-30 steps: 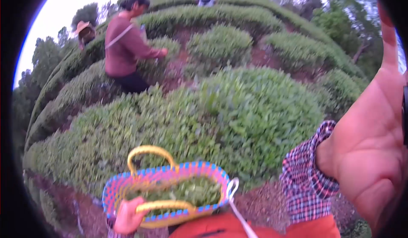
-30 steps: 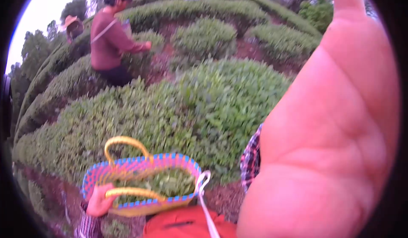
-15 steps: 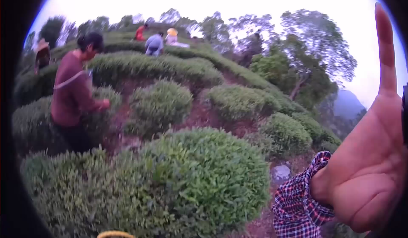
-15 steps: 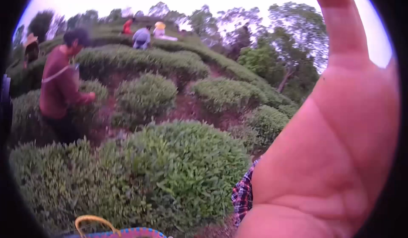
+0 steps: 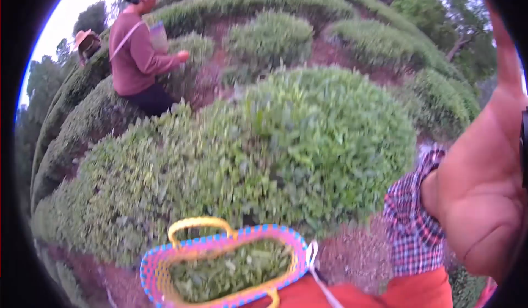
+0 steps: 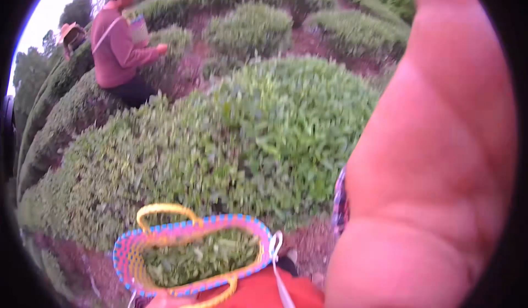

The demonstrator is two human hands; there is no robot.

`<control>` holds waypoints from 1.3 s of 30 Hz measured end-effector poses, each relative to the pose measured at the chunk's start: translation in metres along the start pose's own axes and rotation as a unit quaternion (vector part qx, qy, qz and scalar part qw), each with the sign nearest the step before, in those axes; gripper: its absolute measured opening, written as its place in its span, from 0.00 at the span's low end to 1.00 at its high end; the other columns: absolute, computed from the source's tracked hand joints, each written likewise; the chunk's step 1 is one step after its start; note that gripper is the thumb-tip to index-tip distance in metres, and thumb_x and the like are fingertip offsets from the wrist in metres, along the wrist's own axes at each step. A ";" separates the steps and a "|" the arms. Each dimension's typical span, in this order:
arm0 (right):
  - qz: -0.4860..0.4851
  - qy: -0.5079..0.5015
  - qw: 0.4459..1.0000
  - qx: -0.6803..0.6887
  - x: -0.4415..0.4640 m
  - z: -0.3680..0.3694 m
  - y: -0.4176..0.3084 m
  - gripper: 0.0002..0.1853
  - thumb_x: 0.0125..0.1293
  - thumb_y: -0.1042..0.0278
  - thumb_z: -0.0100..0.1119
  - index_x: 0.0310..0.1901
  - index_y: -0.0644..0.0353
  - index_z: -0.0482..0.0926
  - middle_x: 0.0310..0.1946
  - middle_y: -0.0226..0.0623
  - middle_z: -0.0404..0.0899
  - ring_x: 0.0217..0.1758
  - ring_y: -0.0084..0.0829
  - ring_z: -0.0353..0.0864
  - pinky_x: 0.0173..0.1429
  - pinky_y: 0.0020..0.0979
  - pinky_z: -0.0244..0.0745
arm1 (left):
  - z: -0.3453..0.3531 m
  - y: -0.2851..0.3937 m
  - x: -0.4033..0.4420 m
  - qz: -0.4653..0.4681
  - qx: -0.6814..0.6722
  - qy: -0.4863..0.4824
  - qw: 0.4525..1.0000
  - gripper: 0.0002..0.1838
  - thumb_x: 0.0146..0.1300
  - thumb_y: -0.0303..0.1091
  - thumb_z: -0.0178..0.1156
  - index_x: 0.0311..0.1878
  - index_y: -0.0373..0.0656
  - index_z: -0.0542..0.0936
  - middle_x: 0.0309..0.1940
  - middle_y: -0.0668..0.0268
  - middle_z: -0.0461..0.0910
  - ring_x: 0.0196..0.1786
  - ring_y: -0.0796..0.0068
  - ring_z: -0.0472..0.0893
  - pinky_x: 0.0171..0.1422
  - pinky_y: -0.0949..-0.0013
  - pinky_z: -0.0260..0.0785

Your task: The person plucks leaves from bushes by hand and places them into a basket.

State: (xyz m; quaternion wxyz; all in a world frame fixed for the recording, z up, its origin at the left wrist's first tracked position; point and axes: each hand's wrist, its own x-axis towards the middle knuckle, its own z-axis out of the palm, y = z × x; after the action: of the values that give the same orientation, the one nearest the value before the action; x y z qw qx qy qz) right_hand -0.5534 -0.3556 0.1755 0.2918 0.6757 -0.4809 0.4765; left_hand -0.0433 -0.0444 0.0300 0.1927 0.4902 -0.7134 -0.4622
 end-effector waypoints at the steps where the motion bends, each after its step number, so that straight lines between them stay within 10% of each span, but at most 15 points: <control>1: -0.034 0.013 0.999 0.015 0.007 0.000 -0.006 0.14 0.51 0.67 0.61 0.39 0.63 0.76 0.38 0.38 0.79 0.35 0.28 0.79 0.38 0.26 0.75 | 0.008 0.006 -0.003 -0.070 -0.001 -0.030 0.997 0.18 0.52 0.29 0.56 0.49 0.39 0.74 0.36 0.48 0.77 0.37 0.55 0.79 0.39 0.63 0.70; 4: -0.164 0.060 0.979 0.104 0.008 0.005 -0.046 0.12 0.52 0.67 0.60 0.38 0.62 0.77 0.38 0.38 0.79 0.34 0.28 0.79 0.38 0.26 0.75 | 0.065 -0.013 -0.043 -0.149 -0.039 0.043 0.987 0.09 0.58 0.28 0.53 0.38 0.34 0.76 0.28 0.61 0.78 0.33 0.72 0.77 0.48 0.67 0.64; 6: -0.212 0.055 0.954 0.204 -0.022 0.024 -0.083 0.11 0.52 0.67 0.60 0.37 0.62 0.78 0.38 0.37 0.79 0.34 0.28 0.79 0.38 0.26 0.75 | 0.076 0.022 -0.031 -0.156 0.051 0.073 0.984 0.10 0.50 0.21 0.55 0.37 0.37 0.77 0.24 0.53 0.76 0.27 0.66 0.79 0.29 0.69 0.67; 10: -0.031 -0.273 0.844 0.460 -0.156 0.103 -0.152 0.07 0.51 0.70 0.62 0.33 0.59 0.81 0.35 0.36 0.80 0.34 0.28 0.79 0.39 0.27 0.75 | 0.132 0.035 -0.027 -0.208 -0.020 0.180 0.961 0.08 0.51 0.23 0.58 0.36 0.37 0.79 0.27 0.57 0.79 0.30 0.71 0.80 0.33 0.73 0.69; 14: -0.106 -0.615 0.723 0.298 -0.290 0.156 -0.140 0.38 0.47 0.61 0.66 0.62 0.46 0.61 0.25 0.36 0.80 0.26 0.32 0.80 0.33 0.32 0.73 | 0.182 0.056 -0.017 -0.314 -0.083 0.205 0.923 0.09 0.54 0.24 0.58 0.39 0.39 0.80 0.34 0.59 0.81 0.34 0.74 0.81 0.37 0.75 0.70; 15: -0.124 -0.592 0.734 0.309 -0.331 0.182 -0.132 0.45 0.46 0.58 0.66 0.65 0.38 0.50 0.20 0.34 0.79 0.23 0.35 0.78 0.30 0.35 0.70 | 0.187 0.064 -0.017 -0.337 -0.091 0.203 0.915 0.09 0.54 0.25 0.58 0.39 0.40 0.80 0.33 0.60 0.81 0.32 0.75 0.80 0.37 0.75 0.70; 21: -0.142 -0.578 0.755 0.277 -0.332 0.199 -0.184 0.37 0.48 0.60 0.64 0.61 0.40 0.60 0.24 0.44 0.77 0.28 0.43 0.77 0.33 0.40 0.71 | 0.214 0.074 -0.015 -0.221 -0.080 0.232 0.944 0.10 0.53 0.28 0.58 0.40 0.42 0.79 0.23 0.56 0.77 0.24 0.65 0.80 0.26 0.67 0.67; 24: -0.087 -0.507 0.785 0.346 -0.360 0.226 -0.181 0.13 0.51 0.62 0.59 0.40 0.50 0.80 0.27 0.41 0.79 0.30 0.42 0.78 0.35 0.39 0.73 | 0.203 0.062 -0.020 -0.246 -0.036 0.105 0.963 0.12 0.52 0.29 0.59 0.42 0.42 0.78 0.23 0.55 0.76 0.23 0.59 0.77 0.26 0.64 0.66; 30: 0.391 -0.437 0.613 0.529 -0.346 0.185 -0.173 0.07 0.57 0.78 0.53 0.35 0.67 0.79 0.22 0.37 0.78 0.21 0.21 0.78 0.23 0.20 0.74 | 0.170 0.037 -0.006 -0.102 -0.004 0.063 0.993 0.20 0.46 0.27 0.57 0.48 0.44 0.75 0.24 0.56 0.78 0.25 0.57 0.77 0.25 0.62 0.65; 34: 0.338 -0.432 0.561 0.621 -0.295 0.114 -0.199 0.08 0.56 0.75 0.56 0.38 0.66 0.79 0.23 0.36 0.78 0.20 0.21 0.77 0.22 0.21 0.72 | 0.122 0.036 0.024 -0.043 -0.014 -0.007 0.999 0.18 0.48 0.29 0.58 0.46 0.42 0.76 0.22 0.56 0.77 0.23 0.58 0.77 0.26 0.64 0.67; 36: 0.141 -0.516 0.555 0.637 -0.309 0.095 -0.206 0.13 0.54 0.72 0.60 0.43 0.61 0.78 0.27 0.36 0.80 0.23 0.22 0.78 0.25 0.23 0.73 | 0.099 0.034 0.041 -0.022 -0.016 -0.057 0.998 0.16 0.50 0.31 0.59 0.43 0.38 0.77 0.21 0.55 0.76 0.23 0.60 0.78 0.28 0.67 0.69; 38: -0.079 -0.430 0.745 0.504 -0.335 0.084 -0.194 0.19 0.50 0.69 0.62 0.47 0.58 0.76 0.31 0.36 0.80 0.27 0.24 0.79 0.31 0.24 0.75 | 0.084 0.025 0.051 0.003 -0.023 -0.084 0.996 0.16 0.50 0.29 0.59 0.44 0.37 0.76 0.21 0.55 0.76 0.22 0.60 0.78 0.26 0.67 0.68; 39: 0.190 -0.609 0.630 0.443 -0.317 0.068 -0.173 0.20 0.50 0.65 0.63 0.46 0.60 0.76 0.34 0.38 0.80 0.31 0.26 0.79 0.36 0.25 0.75 | 0.079 0.017 0.051 0.010 -0.026 -0.102 0.994 0.16 0.50 0.29 0.59 0.44 0.37 0.76 0.21 0.55 0.76 0.22 0.60 0.78 0.26 0.67 0.68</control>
State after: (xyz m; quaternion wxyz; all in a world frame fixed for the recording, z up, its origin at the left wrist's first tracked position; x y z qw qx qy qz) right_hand -0.3950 -0.2319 -0.1322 -0.4991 0.7535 -0.3979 0.1572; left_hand -0.1318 -0.0507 -0.0042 0.1361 0.4284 -0.7219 -0.5262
